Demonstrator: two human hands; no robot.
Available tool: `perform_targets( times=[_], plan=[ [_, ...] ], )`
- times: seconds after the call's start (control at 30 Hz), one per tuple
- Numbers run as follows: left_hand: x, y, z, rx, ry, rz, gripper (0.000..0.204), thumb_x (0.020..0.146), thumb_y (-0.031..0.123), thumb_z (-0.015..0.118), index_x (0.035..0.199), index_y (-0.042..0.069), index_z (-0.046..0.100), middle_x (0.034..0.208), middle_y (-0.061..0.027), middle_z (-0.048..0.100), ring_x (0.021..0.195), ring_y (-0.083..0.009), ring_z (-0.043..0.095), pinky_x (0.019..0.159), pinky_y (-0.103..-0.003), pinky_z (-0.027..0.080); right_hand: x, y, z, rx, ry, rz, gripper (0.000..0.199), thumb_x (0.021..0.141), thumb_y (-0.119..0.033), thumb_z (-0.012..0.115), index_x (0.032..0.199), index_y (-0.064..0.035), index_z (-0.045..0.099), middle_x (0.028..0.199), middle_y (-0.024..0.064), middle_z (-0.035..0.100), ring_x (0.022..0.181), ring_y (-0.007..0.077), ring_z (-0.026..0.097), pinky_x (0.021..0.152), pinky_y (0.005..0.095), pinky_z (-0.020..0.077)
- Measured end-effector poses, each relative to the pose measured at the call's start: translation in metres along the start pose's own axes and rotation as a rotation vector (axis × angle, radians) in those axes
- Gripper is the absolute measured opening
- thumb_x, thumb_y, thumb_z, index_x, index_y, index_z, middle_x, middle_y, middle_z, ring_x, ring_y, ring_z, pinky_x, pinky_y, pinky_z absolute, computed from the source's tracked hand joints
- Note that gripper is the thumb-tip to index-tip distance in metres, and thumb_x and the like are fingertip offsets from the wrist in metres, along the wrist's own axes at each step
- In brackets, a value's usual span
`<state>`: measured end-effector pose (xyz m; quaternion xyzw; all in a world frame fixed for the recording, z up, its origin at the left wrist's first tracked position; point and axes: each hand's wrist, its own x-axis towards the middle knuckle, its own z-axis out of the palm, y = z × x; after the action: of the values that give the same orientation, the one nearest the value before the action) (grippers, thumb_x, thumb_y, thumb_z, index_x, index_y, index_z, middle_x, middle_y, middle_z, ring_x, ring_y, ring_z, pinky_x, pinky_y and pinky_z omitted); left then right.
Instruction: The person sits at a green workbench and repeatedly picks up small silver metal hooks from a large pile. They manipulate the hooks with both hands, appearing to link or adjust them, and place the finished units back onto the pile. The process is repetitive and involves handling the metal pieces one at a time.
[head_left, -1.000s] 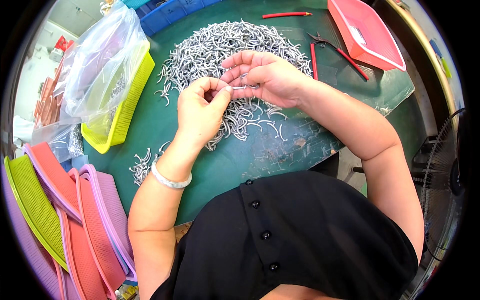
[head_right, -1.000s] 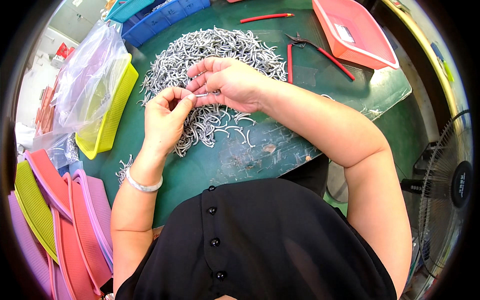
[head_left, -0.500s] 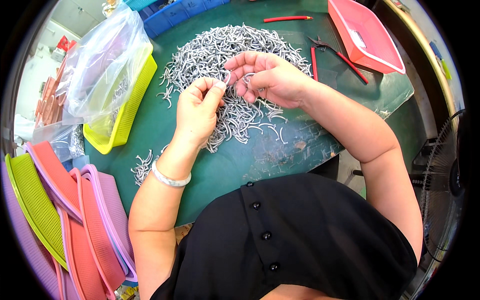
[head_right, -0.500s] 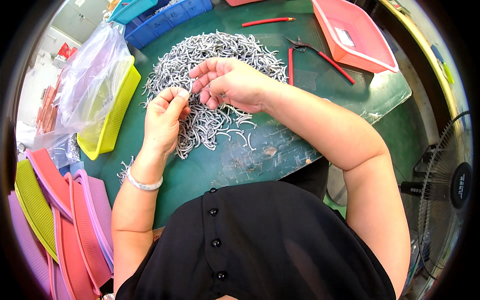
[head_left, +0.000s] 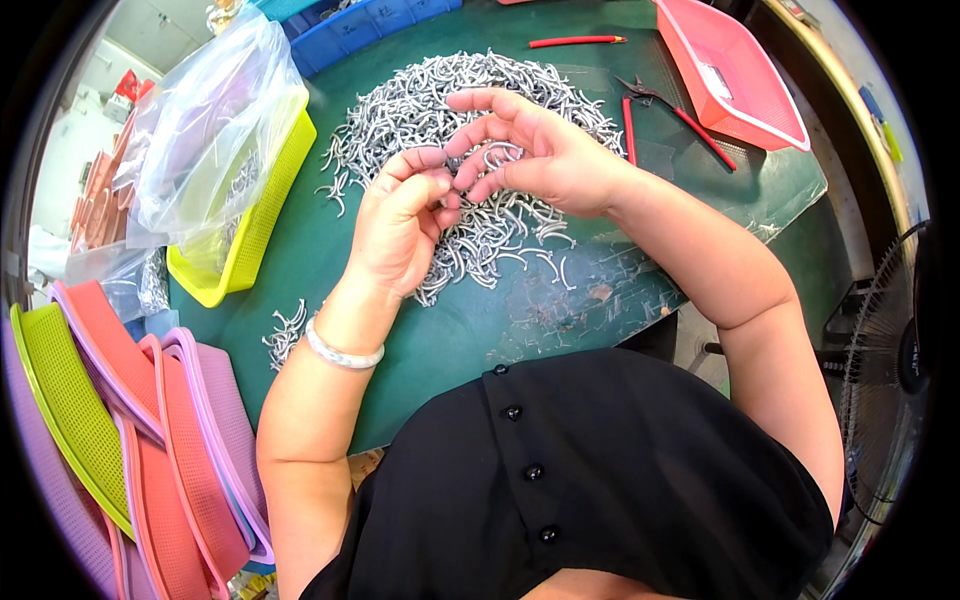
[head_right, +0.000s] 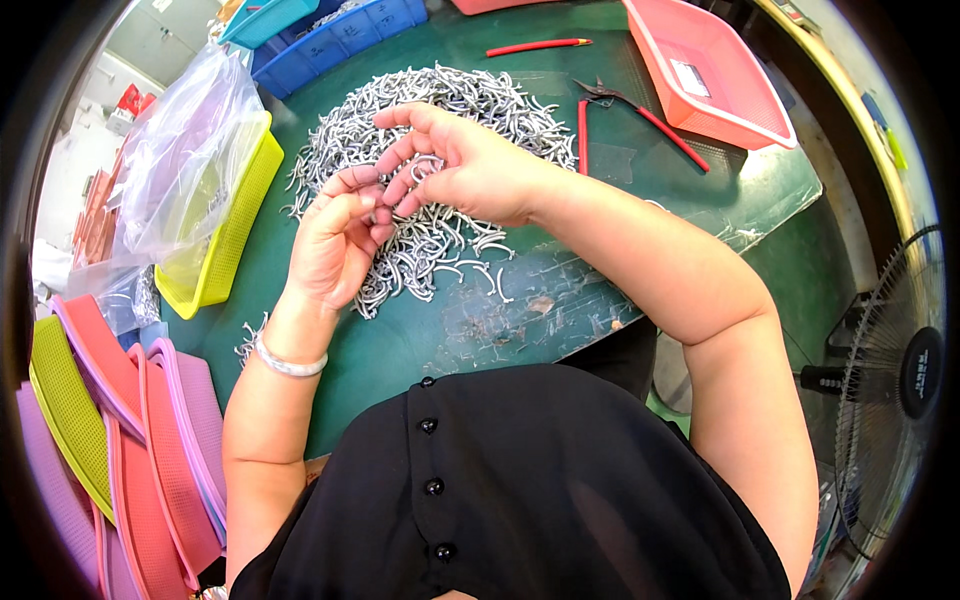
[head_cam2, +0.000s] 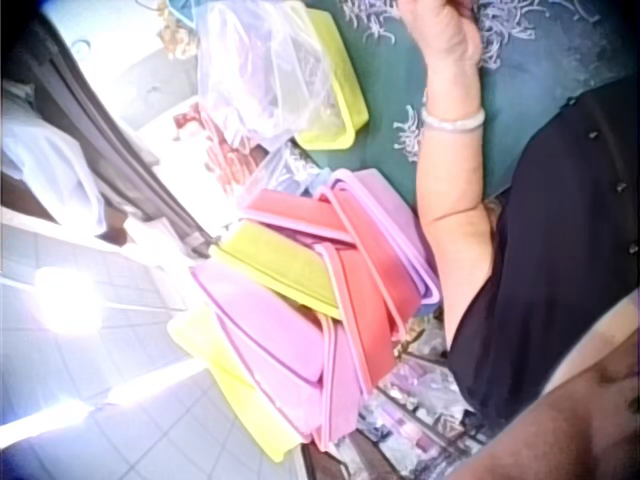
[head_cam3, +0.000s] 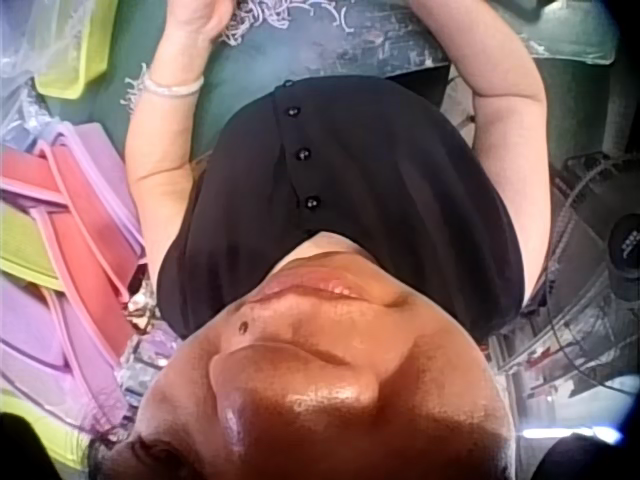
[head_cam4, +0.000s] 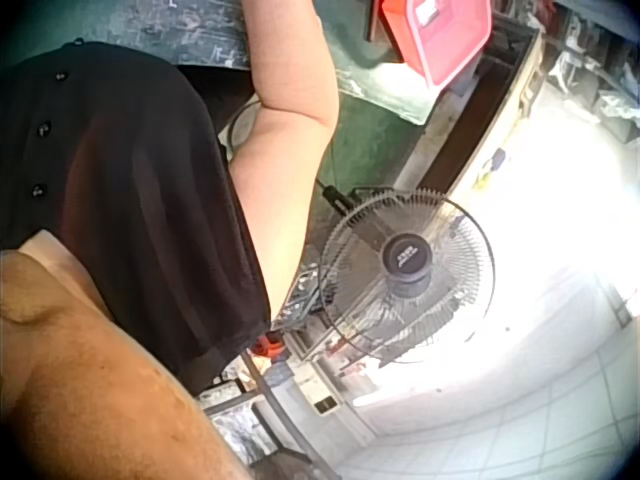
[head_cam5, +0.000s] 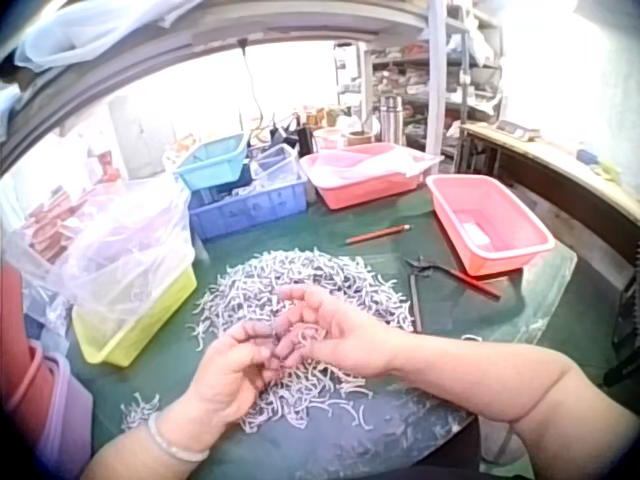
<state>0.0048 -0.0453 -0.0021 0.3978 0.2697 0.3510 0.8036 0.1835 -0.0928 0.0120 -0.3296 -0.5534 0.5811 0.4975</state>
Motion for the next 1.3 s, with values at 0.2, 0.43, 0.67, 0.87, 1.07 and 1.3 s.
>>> perform_targets(
  times=[0.2,0.43,0.67,0.87,1.07,1.3],
  plan=[
    [-0.004,-0.006,0.011,0.347,0.036,0.2,0.007,0.079,0.003,0.06,0.083,0.001,0.054,0.075,-0.0014,0.057,0.067,-0.006,0.053,0.061,-0.019,0.043,-0.003,0.005,0.005,-0.13,0.017,-0.062,0.072,0.075,0.017,0.043,0.137,-0.0108,0.016,0.121,0.0122,0.039,0.1,0.0149,0.049,0.088,0.0294,0.0445],
    [-0.007,-0.007,0.018,0.558,0.043,0.202,0.008,0.08,0.002,0.059,0.087,-0.003,0.058,0.083,-0.0054,0.061,0.072,-0.0098,0.056,0.068,-0.02,0.045,-0.006,0.008,0.009,-0.292,-0.002,-0.115,0.077,0.073,0.018,0.038,0.139,-0.0124,0.01,0.131,0.0151,0.031,0.118,0.0189,0.039,0.095,0.0298,0.0355],
    [-0.008,-0.005,0.025,0.413,0.078,0.032,0.009,0.081,0.011,0.061,0.085,0.003,0.06,0.062,0.0047,0.051,0.048,-0.0008,0.038,0.042,-0.015,0.027,-0.005,0.011,0.013,-0.266,-0.052,-0.171,0.076,0.074,0.016,0.036,0.139,-0.0121,0.007,0.133,0.0158,0.031,0.121,0.0215,0.037,0.097,0.0311,0.0322],
    [-0.004,-0.006,0.015,0.295,0.109,0.043,0.008,0.082,0.014,0.06,0.083,0.006,0.058,0.06,0.0055,0.047,0.046,-0.0011,0.035,0.041,-0.015,0.026,-0.001,0.006,0.005,0.21,0.03,0.005,0.075,0.074,0.013,0.042,0.138,-0.0109,0.01,0.126,0.0162,0.039,0.119,0.0243,0.04,0.098,0.0339,0.0333],
    [-0.003,-0.004,0.009,0.209,0.06,0.03,0.008,0.083,0.014,0.059,0.084,0.006,0.058,0.06,0.0046,0.046,0.047,-0.0019,0.036,0.042,-0.015,0.027,0.0,0.011,-0.001,0.339,0.043,-0.002,0.071,0.076,0.01,0.044,0.137,-0.0092,0.014,0.123,0.0174,0.041,0.116,0.0267,0.042,0.099,0.0365,0.0333],
    [-0.002,-0.006,0.012,0.166,0.07,0.081,0.007,0.082,0.011,0.058,0.08,0.005,0.055,0.061,0.0038,0.048,0.047,-0.0013,0.038,0.04,-0.015,0.028,0.0,0.009,0.002,0.263,0.058,-0.038,0.068,0.077,0.01,0.045,0.136,-0.0079,0.015,0.121,0.0173,0.042,0.115,0.0263,0.043,0.098,0.0368,0.0347]
  ],
)
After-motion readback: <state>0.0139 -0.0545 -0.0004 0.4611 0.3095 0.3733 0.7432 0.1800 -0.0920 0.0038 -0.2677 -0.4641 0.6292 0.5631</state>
